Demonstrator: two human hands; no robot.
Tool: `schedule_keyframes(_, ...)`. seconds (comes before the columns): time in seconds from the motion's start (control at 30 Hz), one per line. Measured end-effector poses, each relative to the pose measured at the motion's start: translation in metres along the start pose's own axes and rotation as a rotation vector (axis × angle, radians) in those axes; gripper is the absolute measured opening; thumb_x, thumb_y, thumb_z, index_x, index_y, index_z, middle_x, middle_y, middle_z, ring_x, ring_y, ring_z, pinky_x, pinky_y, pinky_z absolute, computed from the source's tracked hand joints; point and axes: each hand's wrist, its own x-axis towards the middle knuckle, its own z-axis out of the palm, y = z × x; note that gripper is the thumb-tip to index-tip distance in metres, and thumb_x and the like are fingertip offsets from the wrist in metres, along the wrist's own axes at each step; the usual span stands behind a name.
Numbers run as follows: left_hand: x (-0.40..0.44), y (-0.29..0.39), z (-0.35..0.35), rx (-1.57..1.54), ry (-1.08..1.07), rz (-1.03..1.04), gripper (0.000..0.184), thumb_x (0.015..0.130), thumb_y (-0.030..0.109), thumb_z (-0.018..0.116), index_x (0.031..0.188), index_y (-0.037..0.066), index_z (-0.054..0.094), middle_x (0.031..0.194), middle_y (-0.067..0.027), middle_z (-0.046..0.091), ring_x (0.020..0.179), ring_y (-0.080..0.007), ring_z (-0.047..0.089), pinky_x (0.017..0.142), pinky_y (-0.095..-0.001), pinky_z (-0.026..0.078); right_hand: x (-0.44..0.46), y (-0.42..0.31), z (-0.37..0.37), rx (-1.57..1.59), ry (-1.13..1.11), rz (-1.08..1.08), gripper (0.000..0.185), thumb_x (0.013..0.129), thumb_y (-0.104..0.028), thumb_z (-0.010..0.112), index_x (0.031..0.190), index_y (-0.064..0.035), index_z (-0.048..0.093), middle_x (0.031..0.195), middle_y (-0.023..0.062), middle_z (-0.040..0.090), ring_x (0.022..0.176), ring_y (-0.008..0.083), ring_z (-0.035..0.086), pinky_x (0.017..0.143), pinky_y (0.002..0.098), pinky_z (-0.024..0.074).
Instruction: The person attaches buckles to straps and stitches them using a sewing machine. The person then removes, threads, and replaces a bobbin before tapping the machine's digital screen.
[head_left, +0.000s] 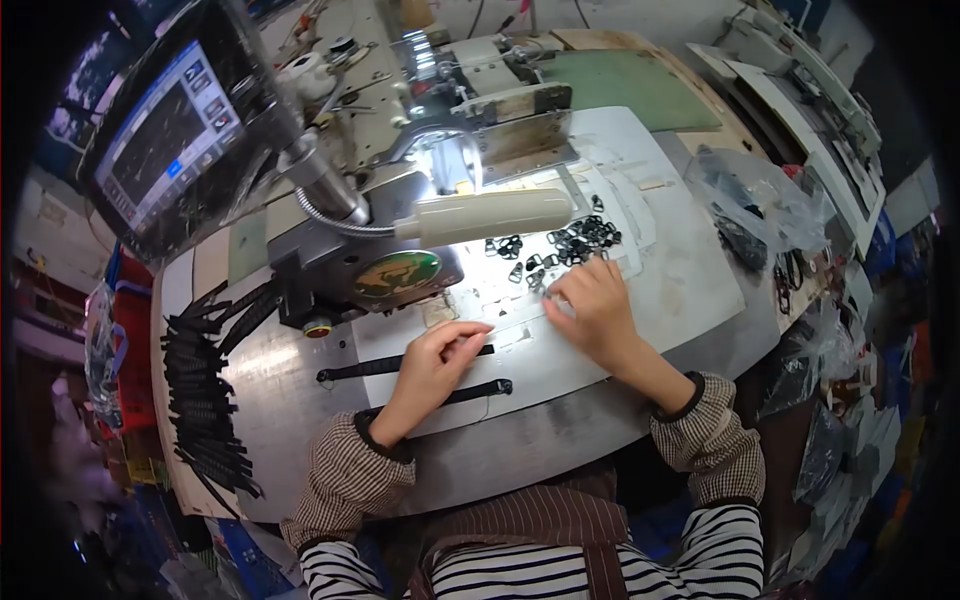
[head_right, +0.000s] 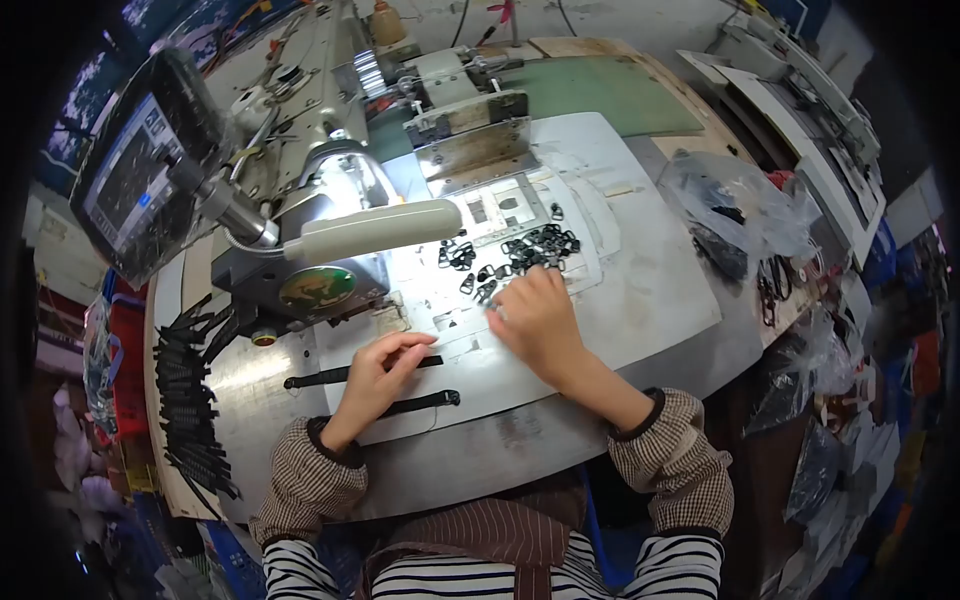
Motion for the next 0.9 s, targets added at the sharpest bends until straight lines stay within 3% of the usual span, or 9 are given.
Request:
schedule_keyframes(0.07,0.006,0.002,0.006,-0.304,-0.042,-0.148,0.019,0.088,0.012,0.059,0.099,-0.002,0.065,0.089,-0.0049,0.064,0.061,-0.0051,0.053,0.055,-0.0173,0.045,-0.001,-0.023,0.001,0.073,0.002,-0.067,0.021,0.063,-0.011,0.074,0.077,-0.0081,0.059,0.072,0.0026,0.053,0.072,0.0222,0.048,0.068,0.0347,0.0366)
schedule_keyframes(0.2,0.006,0.010,0.003,-0.437,-0.026,-0.182,0.017,0.085,0.009,0.063,0.095,-0.004,0.065,0.080,-0.0080,0.065,0.068,-0.0084,0.061,0.062,-0.0190,0.052,-0.004,-0.048,0.005,0.146,0.078,-0.233,0.024,0.065,-0.011,0.074,0.085,-0.0084,0.062,0.077,0.0016,0.057,0.069,0.0204,0.048,0.066,0.0324,0.0373)
schedule_keyframes(0.3,-0.002,0.002,-0.004,-0.431,0.010,-0.080,0.012,0.081,0.002,0.066,0.092,-0.003,0.066,0.080,-0.0071,0.065,0.069,-0.0090,0.061,0.060,-0.0201,0.051,0.001,-0.044,-0.001,0.437,-0.036,-0.013,0.027,0.067,-0.011,0.073,0.092,-0.0081,0.062,0.075,0.0013,0.056,0.070,0.0196,0.048,0.066,0.0310,0.0382)
schedule_keyframes(0.33,-0.005,0.003,-0.006,-0.277,0.037,0.009,0.012,0.079,0.001,0.067,0.090,-0.002,0.067,0.080,-0.0071,0.066,0.069,-0.0100,0.061,0.060,-0.0209,0.051,0.000,-0.044,-0.001,0.543,-0.146,0.172,0.020,0.078,-0.014,0.067,0.094,-0.0052,0.060,0.074,0.0024,0.056,0.071,0.0144,0.053,0.066,0.0277,0.0405)
schedule_keyframes(0.43,-0.016,0.010,-0.007,0.130,0.095,0.331,0.014,0.074,-0.001,0.069,0.088,0.001,0.068,0.079,-0.0063,0.066,0.069,-0.0126,0.062,0.058,-0.0226,0.050,0.005,-0.048,0.003,1.333,-0.494,0.729,0.016,0.087,-0.016,0.060,0.096,-0.0031,0.060,0.077,0.0022,0.059,0.073,0.0086,0.054,0.062,0.0234,0.0421)
schedule_keyframes(0.53,-0.021,0.010,-0.006,0.439,0.157,0.812,0.019,0.069,0.002,0.071,0.087,0.005,0.067,0.080,-0.0063,0.065,0.069,-0.0180,0.064,0.058,-0.0244,0.051,-0.002,-0.046,0.013,1.610,-0.739,0.678,0.018,0.091,-0.016,0.055,0.092,0.0009,0.060,0.080,0.0062,0.063,0.067,0.0078,0.056,0.060,0.0198,0.0451)
schedule_keyframes(0.67,-0.040,0.011,-0.018,0.670,-0.122,1.117,0.019,0.071,0.013,0.072,0.089,0.008,0.069,0.087,-0.0081,0.066,0.076,-0.0192,0.066,0.064,-0.0257,0.054,-0.010,-0.048,0.004,1.741,-0.985,0.735,0.012,0.086,-0.007,0.061,0.088,0.0052,0.059,0.079,0.0125,0.065,0.061,0.0121,0.061,0.059,0.0219,0.0493)
schedule_keyframes(0.77,-0.037,0.001,-0.014,0.603,-0.049,1.070,0.020,0.071,0.021,0.073,0.087,0.009,0.069,0.088,-0.0069,0.066,0.075,-0.0197,0.066,0.061,-0.0261,0.054,-0.015,-0.048,-0.001,1.715,-0.977,0.815,0.009,0.082,0.001,0.062,0.085,0.0058,0.056,0.076,0.0142,0.065,0.060,0.0145,0.063,0.057,0.0235,0.0513)
schedule_keyframes(0.9,-0.012,0.002,-0.004,0.645,0.217,0.543,0.021,0.070,0.022,0.074,0.082,0.007,0.066,0.080,-0.0042,0.063,0.083,-0.0239,0.058,0.071,-0.0334,0.046,-0.021,-0.039,0.003,1.374,-0.706,0.842,0.010,0.081,0.001,0.061,0.078,0.0019,0.051,0.070,0.0090,0.062,0.057,0.0107,0.060,0.052,0.0217,0.0487)
